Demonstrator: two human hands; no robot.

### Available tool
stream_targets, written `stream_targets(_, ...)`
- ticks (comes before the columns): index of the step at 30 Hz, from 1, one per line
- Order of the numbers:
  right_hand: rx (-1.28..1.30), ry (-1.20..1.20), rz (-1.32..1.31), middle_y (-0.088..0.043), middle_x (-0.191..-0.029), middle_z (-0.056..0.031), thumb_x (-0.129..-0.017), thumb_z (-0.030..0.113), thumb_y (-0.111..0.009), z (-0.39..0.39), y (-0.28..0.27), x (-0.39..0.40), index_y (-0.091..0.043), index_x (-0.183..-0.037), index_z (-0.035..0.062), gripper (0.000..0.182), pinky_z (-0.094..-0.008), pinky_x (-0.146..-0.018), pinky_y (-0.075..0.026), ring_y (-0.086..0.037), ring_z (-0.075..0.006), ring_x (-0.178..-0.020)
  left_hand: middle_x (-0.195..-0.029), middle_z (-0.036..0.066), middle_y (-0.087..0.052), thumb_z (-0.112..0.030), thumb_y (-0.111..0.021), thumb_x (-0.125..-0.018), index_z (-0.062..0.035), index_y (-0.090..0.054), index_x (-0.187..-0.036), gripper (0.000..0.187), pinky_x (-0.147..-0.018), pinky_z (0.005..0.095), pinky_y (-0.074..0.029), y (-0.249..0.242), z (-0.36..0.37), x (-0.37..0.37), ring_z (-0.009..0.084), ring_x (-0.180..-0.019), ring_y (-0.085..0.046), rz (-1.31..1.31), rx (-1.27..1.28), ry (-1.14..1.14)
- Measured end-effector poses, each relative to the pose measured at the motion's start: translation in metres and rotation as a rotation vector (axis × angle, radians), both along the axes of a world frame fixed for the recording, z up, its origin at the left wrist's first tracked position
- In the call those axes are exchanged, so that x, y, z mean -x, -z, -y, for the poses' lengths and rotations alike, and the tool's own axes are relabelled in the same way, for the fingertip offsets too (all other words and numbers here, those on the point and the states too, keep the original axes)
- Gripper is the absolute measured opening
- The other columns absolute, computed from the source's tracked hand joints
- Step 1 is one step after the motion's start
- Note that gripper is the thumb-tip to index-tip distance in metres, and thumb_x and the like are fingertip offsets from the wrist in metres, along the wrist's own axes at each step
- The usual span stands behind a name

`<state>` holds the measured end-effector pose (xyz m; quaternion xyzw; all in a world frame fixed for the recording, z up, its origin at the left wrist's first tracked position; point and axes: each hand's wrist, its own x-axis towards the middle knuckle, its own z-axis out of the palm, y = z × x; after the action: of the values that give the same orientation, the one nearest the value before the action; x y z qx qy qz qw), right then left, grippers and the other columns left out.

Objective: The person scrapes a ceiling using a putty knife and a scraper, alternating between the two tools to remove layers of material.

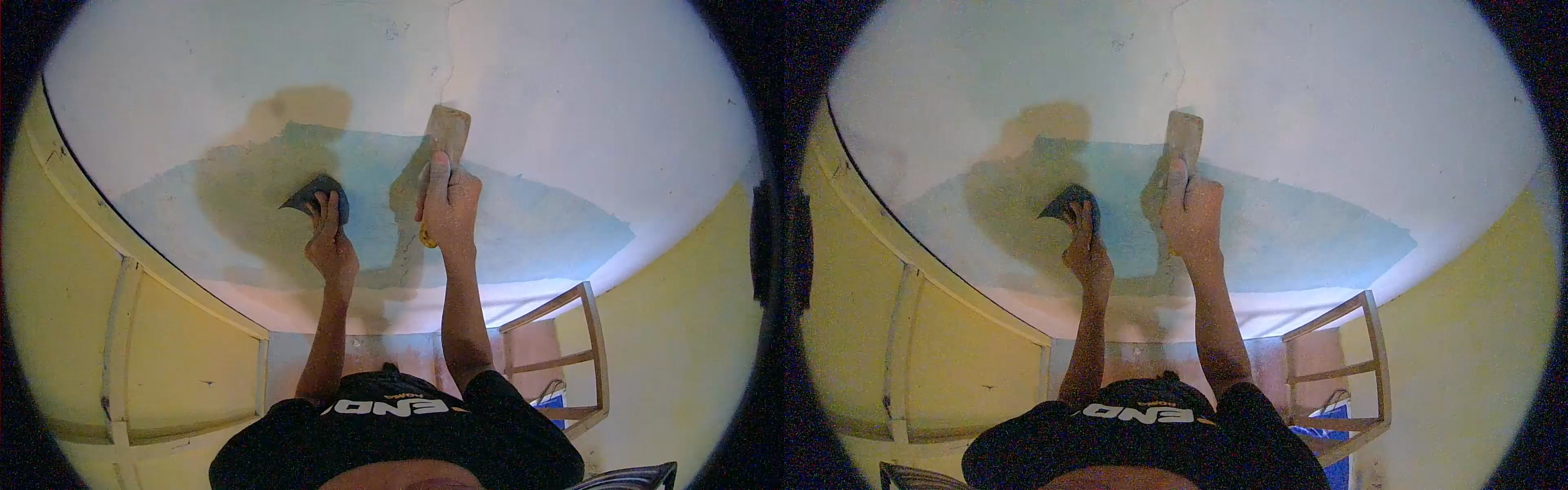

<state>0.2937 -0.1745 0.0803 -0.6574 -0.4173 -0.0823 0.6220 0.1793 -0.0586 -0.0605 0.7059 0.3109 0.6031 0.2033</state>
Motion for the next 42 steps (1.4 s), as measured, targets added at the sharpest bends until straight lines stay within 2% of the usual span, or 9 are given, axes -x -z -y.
stream_targets(4, 0.016, -0.042, 0.096, -0.049, -0.046, -0.0142, -0.108, 0.035, -0.045, -0.002, 0.008, -0.003, -0.059, -0.064, -0.0034, 0.061, -0.0425, -0.045, -0.042, -0.055, -0.0234, -0.041, -0.146, 0.019, -0.054, 0.0, -0.05, -0.092, -0.01, -0.06, -0.141, 0.051, -0.113, 0.0478, -0.042, -0.002, 0.0, 0.002, 0.0441, -0.139, -0.044, 0.03, -0.016, 0.019)
stream_targets(7, -0.046, -0.047, -0.12, -0.05, -0.044, -0.0134, -0.109, 0.036, -0.044, 0.006, 0.001, 0.005, -0.059, -0.062, -0.0031, 0.063, -0.0418, -0.045, -0.044, -0.055, -0.0249, -0.038, -0.147, 0.019, -0.054, -0.001, -0.05, -0.092, -0.0099, -0.06, -0.141, 0.051, -0.112, 0.0475, -0.043, -0.003, 0.001, 0.002, 0.0439, -0.139, -0.044, 0.003, -0.023, 0.005)
stream_targets(10, -0.061, -0.018, -0.09, -0.052, -0.044, -0.0133, -0.109, 0.036, -0.044, 0.004, -0.001, 0.002, -0.06, -0.061, -0.0027, 0.064, -0.0412, -0.045, -0.046, -0.056, -0.0254, -0.037, -0.147, 0.019, -0.053, -0.001, -0.05, -0.093, -0.0104, -0.06, -0.141, 0.051, -0.111, 0.047, -0.044, -0.003, 0.003, 0.004, 0.0438, -0.139, -0.044, -0.016, -0.018, -0.005)
stream_targets(19, -0.062, 0.017, 0.009, -0.052, -0.046, -0.014, -0.109, 0.032, -0.045, -0.006, 0.001, -0.007, -0.057, -0.057, -0.0023, 0.063, -0.0426, -0.045, -0.041, -0.051, -0.0234, -0.039, -0.147, 0.019, -0.053, 0.003, -0.052, -0.091, -0.0115, -0.059, -0.143, 0.055, -0.111, 0.0472, -0.044, -0.003, 0.0, 0.003, 0.0439, -0.138, -0.045, 0.013, -0.045, -0.007)
stream_targets(22, -0.075, -0.046, -0.1, -0.051, -0.046, -0.0142, -0.108, 0.031, -0.046, -0.003, -0.005, -0.002, -0.057, -0.058, -0.0025, 0.061, -0.0434, -0.046, -0.04, -0.051, -0.0229, -0.041, -0.147, 0.018, -0.054, 0.003, -0.053, -0.09, -0.0116, -0.059, -0.143, 0.055, -0.111, 0.0475, -0.044, -0.003, 0.001, 0.005, 0.0441, -0.138, -0.046, -0.007, -0.022, 0.0)
stream_targets(28, -0.075, -0.03, -0.052, -0.052, -0.048, -0.0123, -0.108, 0.033, -0.047, -0.005, 0.012, -0.008, -0.058, -0.063, -0.0035, 0.059, -0.0418, -0.045, -0.041, -0.052, -0.0202, -0.042, -0.146, 0.017, -0.054, 0.003, -0.053, -0.091, -0.0115, -0.06, -0.142, 0.054, -0.112, 0.0474, -0.043, -0.002, 0.0, 0.002, 0.0434, -0.139, -0.044, -0.022, -0.046, -0.03)
stream_targets(34, -0.092, -0.018, -0.11, -0.053, -0.048, -0.0116, -0.108, 0.034, -0.046, -0.007, -0.005, 0.001, -0.059, -0.064, -0.0029, 0.059, -0.0406, -0.046, -0.042, -0.053, -0.019, -0.042, -0.146, 0.016, -0.054, 0.003, -0.053, -0.092, -0.0116, -0.061, -0.141, 0.051, -0.111, 0.0461, -0.044, 0.001, -0.002, 0.002, 0.0425, -0.14, -0.044, -0.015, -0.024, -0.019)
stream_targets(37, -0.054, -0.009, -0.058, -0.054, -0.048, -0.009, -0.108, 0.035, -0.047, -0.003, 0.006, -0.006, -0.06, -0.064, -0.0011, 0.059, -0.0384, -0.045, -0.042, -0.053, -0.0167, -0.042, -0.146, 0.016, -0.055, 0.003, -0.053, -0.092, -0.0124, -0.061, -0.141, 0.051, -0.11, 0.0453, -0.045, -0.001, 0.0, 0.002, 0.0419, -0.14, -0.044, -0.027, -0.014, -0.024)
stream_targets(42, -0.112, -0.076, -0.155, -0.055, -0.049, -0.0064, -0.109, 0.037, -0.047, -0.004, 0.0, -0.006, -0.06, -0.066, -0.0001, 0.058, -0.0348, -0.041, -0.043, -0.053, -0.0156, -0.04, -0.146, 0.016, -0.055, 0.001, -0.052, -0.093, -0.0137, -0.061, -0.141, 0.051, -0.105, 0.0446, -0.049, 0.0, 0.0, 0.0, 0.0422, -0.138, -0.047, -0.018, -0.068, -0.043)
